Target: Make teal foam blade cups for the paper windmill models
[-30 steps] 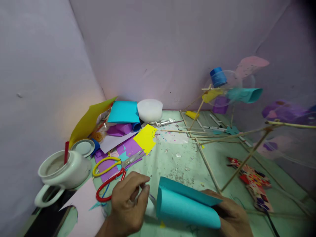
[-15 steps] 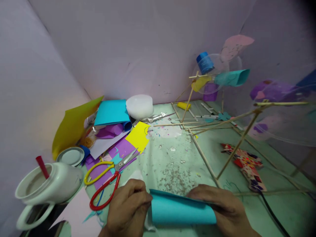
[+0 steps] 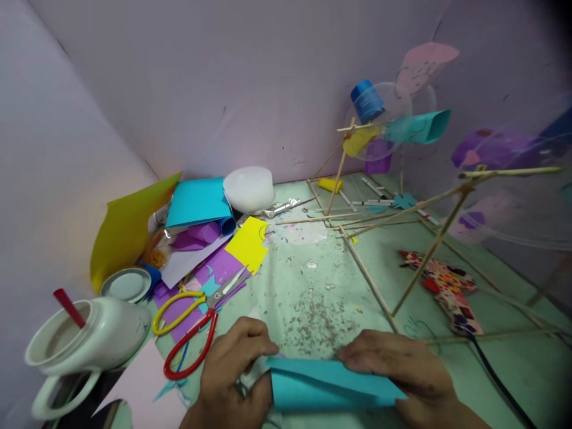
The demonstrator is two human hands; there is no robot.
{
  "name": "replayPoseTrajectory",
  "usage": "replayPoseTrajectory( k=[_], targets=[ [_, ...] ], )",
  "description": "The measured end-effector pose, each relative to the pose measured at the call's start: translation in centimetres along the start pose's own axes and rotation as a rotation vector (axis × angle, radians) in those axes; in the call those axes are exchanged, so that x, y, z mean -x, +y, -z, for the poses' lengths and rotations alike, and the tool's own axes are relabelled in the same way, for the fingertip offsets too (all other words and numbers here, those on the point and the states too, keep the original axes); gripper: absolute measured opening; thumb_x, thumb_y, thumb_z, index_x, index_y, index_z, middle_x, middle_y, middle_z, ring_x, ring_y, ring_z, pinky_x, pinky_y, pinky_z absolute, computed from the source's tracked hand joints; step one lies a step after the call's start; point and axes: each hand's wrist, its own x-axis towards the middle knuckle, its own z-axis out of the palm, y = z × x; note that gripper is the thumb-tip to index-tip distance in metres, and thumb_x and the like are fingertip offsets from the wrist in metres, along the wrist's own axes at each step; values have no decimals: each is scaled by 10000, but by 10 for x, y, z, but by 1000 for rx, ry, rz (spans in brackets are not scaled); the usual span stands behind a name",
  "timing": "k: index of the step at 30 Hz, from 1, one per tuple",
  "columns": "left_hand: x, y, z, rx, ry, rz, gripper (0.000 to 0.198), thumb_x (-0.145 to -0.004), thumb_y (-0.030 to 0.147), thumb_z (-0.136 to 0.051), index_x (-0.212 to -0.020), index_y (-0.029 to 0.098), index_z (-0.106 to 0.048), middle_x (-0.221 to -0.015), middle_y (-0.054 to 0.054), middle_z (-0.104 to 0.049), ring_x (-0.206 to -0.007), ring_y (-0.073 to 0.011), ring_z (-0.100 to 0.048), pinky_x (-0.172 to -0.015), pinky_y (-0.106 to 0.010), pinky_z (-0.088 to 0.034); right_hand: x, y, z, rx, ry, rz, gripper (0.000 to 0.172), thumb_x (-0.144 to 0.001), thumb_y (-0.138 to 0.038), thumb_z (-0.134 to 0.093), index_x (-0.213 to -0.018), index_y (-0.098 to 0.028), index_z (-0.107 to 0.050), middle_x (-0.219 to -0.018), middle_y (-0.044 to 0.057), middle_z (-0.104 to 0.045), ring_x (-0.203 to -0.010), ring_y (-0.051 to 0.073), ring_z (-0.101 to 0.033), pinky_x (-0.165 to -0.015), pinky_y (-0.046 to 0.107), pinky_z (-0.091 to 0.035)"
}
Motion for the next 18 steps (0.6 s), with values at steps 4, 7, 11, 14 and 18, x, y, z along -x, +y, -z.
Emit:
replayPoseTrajectory(
  k=[4, 7, 11, 14, 18],
  targets=[
    [-1, 1, 2, 146, 66, 122, 338, -685, 58, -530, -975, 228, -566, -935, -47, -607, -619, -110, -562, -531, -212, -460, 7, 3, -1, -50, 157, -400, 120, -737, -213, -670, -823, -251, -745, -732, 40, -746, -652, 210, -703, -596, 276, -577],
    [3, -3, 0, 386, 74, 403, 226, -756, 244, -558, -977, 218, -602, -906, -47, -615, -560, -94, -496, -500, -212, -416, 13, 11, -4, -85, 266, -752, 104, -605, -200, -727, -707, -178, -730, -697, 76, -732, -654, 258, -691, -632, 345, -577],
    [9, -3, -8, 718, -79, 709, 355, -719, 478, -606, -859, 155, -655, -757, -61, -616, -656, -158, -527, -555, -246, -411, 19, 18, -15, -144, 339, -825, 163, -550, -230, -755, -689, -170, -695, -690, 66, -705, -681, 254, -667, -662, 349, -552],
    [5, 5, -12, 878, -140, 757, 406, -679, 535, -620, -764, 140, -642, -677, -39, -570, -636, -152, -499, -560, -247, -396, 19, 16, -23, -126, 315, -768, 130, -585, -261, -729, -633, -176, -644, -631, 36, -649, -625, 212, -630, -579, 289, -529],
    [-7, 17, -4, 833, -192, 815, 341, -722, 464, -570, -605, 149, -510, -585, 6, -430, -570, -105, -381, -507, -218, -311, 20, 14, -18, -34, 65, -602, 123, -711, -299, -641, -727, -180, -670, -675, 41, -662, -626, 197, -635, -561, 267, -531]
  ],
)
